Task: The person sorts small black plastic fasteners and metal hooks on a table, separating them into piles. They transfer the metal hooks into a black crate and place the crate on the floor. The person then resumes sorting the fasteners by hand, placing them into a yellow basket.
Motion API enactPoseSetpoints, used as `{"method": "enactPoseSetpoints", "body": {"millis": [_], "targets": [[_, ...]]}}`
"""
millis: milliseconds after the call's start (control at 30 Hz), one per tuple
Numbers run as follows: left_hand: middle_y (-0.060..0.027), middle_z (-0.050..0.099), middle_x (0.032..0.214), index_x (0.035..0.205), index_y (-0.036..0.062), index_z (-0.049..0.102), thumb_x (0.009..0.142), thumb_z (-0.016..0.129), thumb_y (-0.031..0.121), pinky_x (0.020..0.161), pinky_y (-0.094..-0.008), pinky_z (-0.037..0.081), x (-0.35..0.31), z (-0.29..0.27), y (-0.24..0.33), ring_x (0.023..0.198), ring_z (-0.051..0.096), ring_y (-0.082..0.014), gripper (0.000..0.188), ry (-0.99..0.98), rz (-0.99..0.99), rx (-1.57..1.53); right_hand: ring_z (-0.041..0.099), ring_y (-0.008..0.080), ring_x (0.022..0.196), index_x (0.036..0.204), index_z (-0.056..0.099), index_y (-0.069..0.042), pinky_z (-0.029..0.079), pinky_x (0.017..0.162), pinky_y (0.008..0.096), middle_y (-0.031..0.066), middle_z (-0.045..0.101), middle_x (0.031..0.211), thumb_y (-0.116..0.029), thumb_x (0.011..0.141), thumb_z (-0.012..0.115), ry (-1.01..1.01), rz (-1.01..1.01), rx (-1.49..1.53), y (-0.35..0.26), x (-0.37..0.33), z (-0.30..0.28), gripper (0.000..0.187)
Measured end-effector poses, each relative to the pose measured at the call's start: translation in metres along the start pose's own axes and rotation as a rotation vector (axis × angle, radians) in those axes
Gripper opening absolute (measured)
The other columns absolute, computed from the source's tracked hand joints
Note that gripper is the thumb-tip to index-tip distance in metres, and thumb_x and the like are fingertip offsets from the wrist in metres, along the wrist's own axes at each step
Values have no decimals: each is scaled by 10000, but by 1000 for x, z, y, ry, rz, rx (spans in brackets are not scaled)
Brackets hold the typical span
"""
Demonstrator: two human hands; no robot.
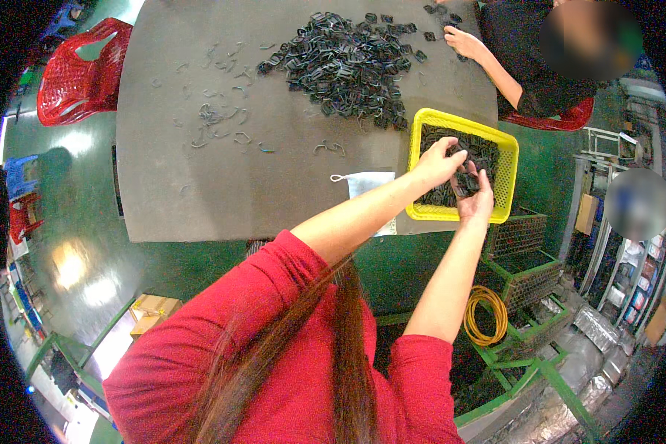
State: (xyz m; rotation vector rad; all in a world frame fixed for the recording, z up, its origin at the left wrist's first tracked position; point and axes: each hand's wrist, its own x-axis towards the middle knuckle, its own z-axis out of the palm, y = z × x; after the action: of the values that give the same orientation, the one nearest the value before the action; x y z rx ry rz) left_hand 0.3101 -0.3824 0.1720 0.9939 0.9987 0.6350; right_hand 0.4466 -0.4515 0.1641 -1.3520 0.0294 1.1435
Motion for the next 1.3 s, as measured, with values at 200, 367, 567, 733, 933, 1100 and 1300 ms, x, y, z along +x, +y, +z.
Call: {"method": "enactPoseSetpoints", "body": {"millis": [200,367,567,733,933,1100,1300], "targets": [[-120,504,1189,1112,52,521,757,578,45,1010,-401,334,-16,-107,-67,1176,432,-321,359,291,706,707,436,268,1185,1332,343,-24,357,971,352,183,396,1318,-183,780,664,469,-427,-885,19,25,-31,658],[-54,520,1096,1080,132,539,742,646,164,907,-404,357,-56,-209,-128,1092,440,-251,355,604,371,953,497,272,1034,1131,522,-16,377,922,371,137,530,1092,-35,751,577,92,-985,-1176,105,-28,38,385],[-3,512,926,795,150,595,727,680,238,789,-373,363,-43,-217,-135,949,465,-213,141,638,335,1084,517,286,992,1116,525,-51,407,885,373,125,534,1024,-50,761,590,-204,-763,-1303,185,-56,104,360],[-35,502,1058,941,162,583,764,631,239,861,-443,326,-41,-239,-133,1079,423,-237,199,740,326,1122,459,296,1102,1165,490,-77,382,915,419,132,497,1136,-113,763,612,-162,-746,-1563,205,-51,98,421],[13,309,1425,1319,235,421,869,476,302,1063,-583,-61,-29,-219,-153,1380,95,-230,458,190,621,1329,310,327,1272,1243,442,-133,260,1022,461,129,395,1310,-182,772,634,-356,-906,-1856,222,-62,70,511],[9,232,1464,1386,171,305,887,432,304,1048,-611,-35,0,-292,-127,1387,49,-222,532,554,319,1378,300,336,1270,1262,414,-157,256,1017,486,133,363,1306,-150,736,649,-365,-915,-1830,219,-54,61,576],[-25,112,1501,1425,113,185,925,300,357,1034,-625,-41,46,-386,-95,1390,3,-219,568,721,99,1576,288,343,1272,1257,416,-160,241,1022,491,132,354,1308,-134,726,646,-380,-908,-1819,225,-53,68,579]]}}
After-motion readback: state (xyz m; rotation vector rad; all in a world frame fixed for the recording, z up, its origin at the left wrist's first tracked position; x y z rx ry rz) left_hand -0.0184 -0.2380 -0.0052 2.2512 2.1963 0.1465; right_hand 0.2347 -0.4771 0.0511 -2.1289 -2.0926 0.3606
